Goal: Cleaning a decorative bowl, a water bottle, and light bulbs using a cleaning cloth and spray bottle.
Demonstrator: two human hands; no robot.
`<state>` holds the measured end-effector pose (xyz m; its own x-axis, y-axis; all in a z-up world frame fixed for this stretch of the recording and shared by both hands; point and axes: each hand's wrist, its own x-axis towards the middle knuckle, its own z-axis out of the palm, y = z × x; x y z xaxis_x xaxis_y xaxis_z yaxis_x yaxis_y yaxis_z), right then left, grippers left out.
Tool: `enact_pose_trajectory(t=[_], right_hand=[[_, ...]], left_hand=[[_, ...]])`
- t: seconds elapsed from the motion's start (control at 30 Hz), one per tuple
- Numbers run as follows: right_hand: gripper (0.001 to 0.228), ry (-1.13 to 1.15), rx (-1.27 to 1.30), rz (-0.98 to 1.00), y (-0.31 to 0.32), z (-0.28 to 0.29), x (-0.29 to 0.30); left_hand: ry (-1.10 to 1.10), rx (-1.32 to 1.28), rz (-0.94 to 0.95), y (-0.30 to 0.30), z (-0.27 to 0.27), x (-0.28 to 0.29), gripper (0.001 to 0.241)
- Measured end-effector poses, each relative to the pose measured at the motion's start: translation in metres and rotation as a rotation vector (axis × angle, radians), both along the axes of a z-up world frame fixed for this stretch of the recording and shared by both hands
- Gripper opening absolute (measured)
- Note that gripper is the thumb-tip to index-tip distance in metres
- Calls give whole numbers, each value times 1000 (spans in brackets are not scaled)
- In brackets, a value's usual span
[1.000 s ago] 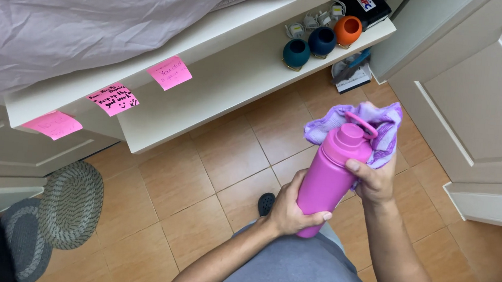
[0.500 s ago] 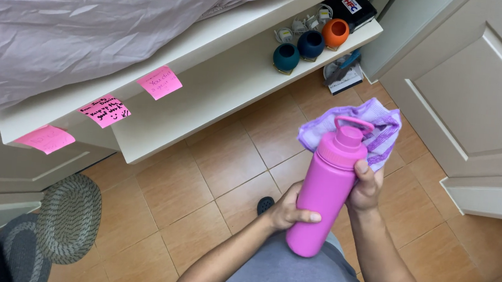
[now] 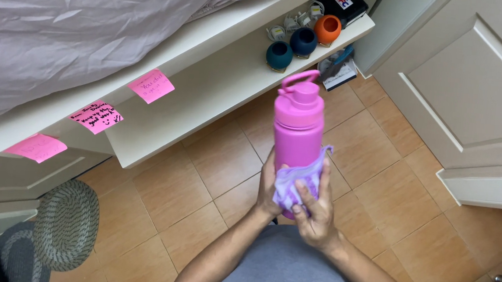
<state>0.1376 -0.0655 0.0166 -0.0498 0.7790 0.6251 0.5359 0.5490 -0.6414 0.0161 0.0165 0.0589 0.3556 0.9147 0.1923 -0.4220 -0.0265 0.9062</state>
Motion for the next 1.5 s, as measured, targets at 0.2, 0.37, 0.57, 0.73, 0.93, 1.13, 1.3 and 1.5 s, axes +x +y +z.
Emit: enact_pose_trajectory(t=[0.2,0.37,0.57,0.73,0.93,1.13,1.3,1.5], right_hand=[[73,361,108,-84,53,95,23],[50,487,-201,97,81,126,86],[30,234,-87,106,83,145,62],[43,-189,170,-133,59,134,6],[41,-249,35,-99,11,40,-9],[59,528,-263,93,-2,7,-7],[56,1588,-876,64,19,-1,3],[46,1694,-1055,13,-3,-86,16]], left_hand=[[422,74,-42,-28,6,2,92],[427,95,-107,-36,8,-3,82],[326,66,-151,-38,-3,-4,76],[353,-48,-151,-25,-15,-4,82],[204,228,-62,-8,-58,-4,77],[-160,17,141,-4,-16,-2,86],[-72,118,174,-16,-17,4,89],[120,464,369,-17,-48,4,94]])
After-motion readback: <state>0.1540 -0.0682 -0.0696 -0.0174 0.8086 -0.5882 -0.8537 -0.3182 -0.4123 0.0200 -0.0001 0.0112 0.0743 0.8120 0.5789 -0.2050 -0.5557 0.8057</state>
